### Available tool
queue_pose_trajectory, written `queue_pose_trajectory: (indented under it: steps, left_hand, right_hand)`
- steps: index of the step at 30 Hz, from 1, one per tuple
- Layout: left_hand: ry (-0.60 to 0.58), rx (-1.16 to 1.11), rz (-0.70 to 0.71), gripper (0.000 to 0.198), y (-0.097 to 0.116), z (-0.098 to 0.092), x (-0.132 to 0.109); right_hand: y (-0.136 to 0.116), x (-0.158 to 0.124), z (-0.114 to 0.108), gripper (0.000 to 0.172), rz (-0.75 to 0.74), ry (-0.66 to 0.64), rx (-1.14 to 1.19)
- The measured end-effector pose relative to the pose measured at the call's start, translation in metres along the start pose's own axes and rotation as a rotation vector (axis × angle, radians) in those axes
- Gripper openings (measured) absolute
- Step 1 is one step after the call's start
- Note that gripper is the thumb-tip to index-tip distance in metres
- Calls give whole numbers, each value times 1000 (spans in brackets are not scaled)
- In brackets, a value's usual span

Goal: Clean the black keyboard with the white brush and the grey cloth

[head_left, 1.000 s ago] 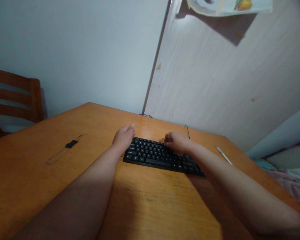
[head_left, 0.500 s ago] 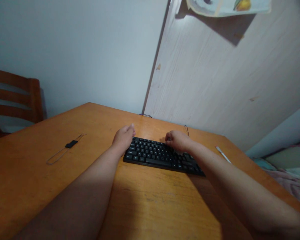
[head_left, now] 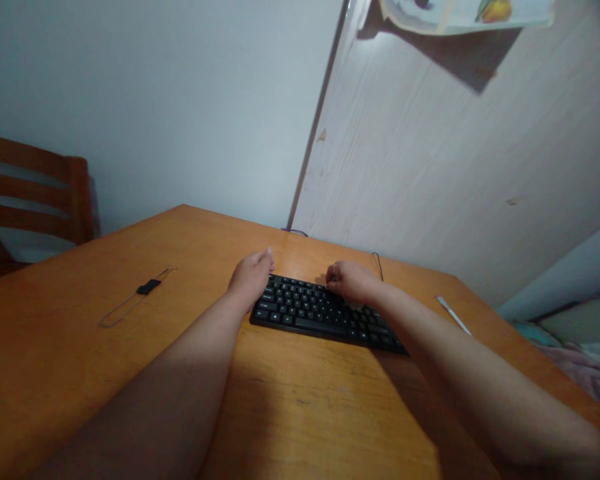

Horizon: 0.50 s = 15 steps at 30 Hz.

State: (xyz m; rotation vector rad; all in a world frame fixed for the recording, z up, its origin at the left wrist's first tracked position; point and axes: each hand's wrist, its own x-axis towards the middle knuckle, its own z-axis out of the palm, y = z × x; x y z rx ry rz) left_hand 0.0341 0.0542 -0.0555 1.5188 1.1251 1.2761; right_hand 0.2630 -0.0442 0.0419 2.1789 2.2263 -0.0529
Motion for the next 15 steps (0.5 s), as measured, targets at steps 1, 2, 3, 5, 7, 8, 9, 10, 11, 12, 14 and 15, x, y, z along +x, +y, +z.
queue_pose_trajectory:
  steps: [1, 2, 3, 5, 7, 8, 9, 10, 11, 12, 14, 15]
  left_hand:
    - [0, -3, -1, 57, 0, 0, 0]
    - [0, -7, -4, 57, 1, 0, 0]
    - [-1, -10, -8, 57, 1, 0, 0]
    - [-3, -14, -12, 57, 1, 0, 0]
    - [0, -17, -11, 57, 1, 0, -1]
    - [2, -20, -8, 57, 1, 0, -1]
    - [4, -22, -5, 57, 2, 1, -1]
    - [5, -23, -2, 57, 2, 1, -1]
    - [2, -21, -1, 57, 3, 1, -1]
    - [0, -18, -1, 57, 3, 0, -2]
    - [-4, -7, -6, 57, 4, 0, -2]
    - [-7, 0, -10, 57, 5, 0, -2]
  right_hand:
    - [0, 0, -1, 16, 0, -3, -8]
    - [-1, 0, -1, 15, -1, -7, -16]
    - [-1, 0, -2, 15, -4, -12, -22]
    - [-2, 0, -2, 15, -10, -20, -32]
    - [-3, 1, -2, 15, -9, -21, -42]
    - [-3, 1, -2, 15, -7, -18, -47]
    - [-3, 1, -3, 16, -4, -14, -51]
    - [-4, 1, -3, 16, -4, -12, -55]
    - [-4, 0, -3, 17, -6, -13, -57]
    - [-4, -1, -3, 17, -10, -13, -59]
    - [-5, -4, -4, 17, -24, -17, -60]
    - [-6, -5, -5, 17, -34, -20, -59]
